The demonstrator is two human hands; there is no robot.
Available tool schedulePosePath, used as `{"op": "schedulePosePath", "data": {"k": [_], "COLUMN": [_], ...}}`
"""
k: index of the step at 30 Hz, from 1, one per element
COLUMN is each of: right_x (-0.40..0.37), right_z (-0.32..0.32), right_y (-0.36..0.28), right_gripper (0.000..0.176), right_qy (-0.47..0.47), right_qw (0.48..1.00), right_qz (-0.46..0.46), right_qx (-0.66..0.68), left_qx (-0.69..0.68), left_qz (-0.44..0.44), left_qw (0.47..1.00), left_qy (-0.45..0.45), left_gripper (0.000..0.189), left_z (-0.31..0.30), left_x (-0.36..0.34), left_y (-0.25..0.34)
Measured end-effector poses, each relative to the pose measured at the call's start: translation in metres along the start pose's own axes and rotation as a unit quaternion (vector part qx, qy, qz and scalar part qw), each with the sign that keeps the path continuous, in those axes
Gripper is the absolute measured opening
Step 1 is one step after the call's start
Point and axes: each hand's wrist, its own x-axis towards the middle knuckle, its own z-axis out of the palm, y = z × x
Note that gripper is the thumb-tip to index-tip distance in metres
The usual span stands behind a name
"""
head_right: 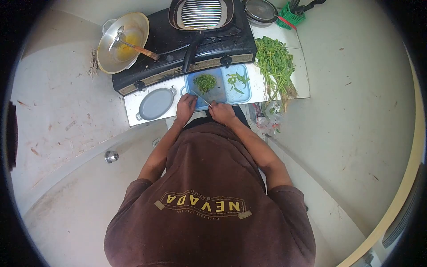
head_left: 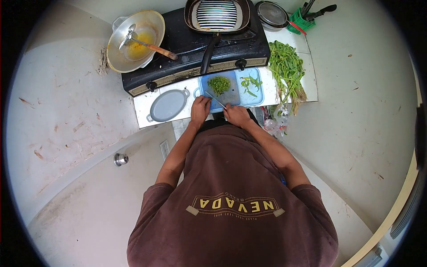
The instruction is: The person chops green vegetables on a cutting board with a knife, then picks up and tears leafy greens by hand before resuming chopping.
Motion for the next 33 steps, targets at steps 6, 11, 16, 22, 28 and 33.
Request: {"op": "schedulePosePath", "data": {"k": [6, 11, 16, 22, 28, 33], "right_x": [0.007, 0.014, 0.002, 0.000, 0.003, 0.015], "right_z": [0.004, 0.012, -0.001, -0.001, 0.009, 0.012], "right_y": [-0.007, -0.005, -0.003, -0.004, -0.005, -0.010], "right_gripper": [0.037, 0.039, 0.037, 0.038, 0.034, 0.034], "right_qy": [0.010, 0.035, -0.006, 0.013, 0.036, 0.052], "right_qw": [1.000, 0.999, 1.000, 1.000, 0.999, 0.998], "right_qz": [-0.009, -0.031, 0.020, -0.006, -0.031, -0.036], "right_qx": [-0.010, -0.008, 0.000, 0.002, -0.005, -0.001], "left_qx": [0.019, 0.034, 0.033, 0.023, 0.053, 0.054], "left_qz": [0.014, 0.020, 0.008, 0.008, 0.016, 0.018], "left_qw": [1.000, 0.999, 0.999, 1.000, 0.998, 0.998], "left_qy": [0.006, 0.010, 0.000, -0.013, -0.020, -0.015], "left_gripper": [0.010, 0.010, 0.011, 0.010, 0.011, 0.011], "left_z": [0.000, -0.003, -0.003, -0.005, -0.006, -0.007], "left_x": [-0.001, -0.002, -0.002, -0.001, 0.000, -0.004], "left_y": [-0.001, 0.002, -0.001, -0.003, -0.004, -0.001]}}
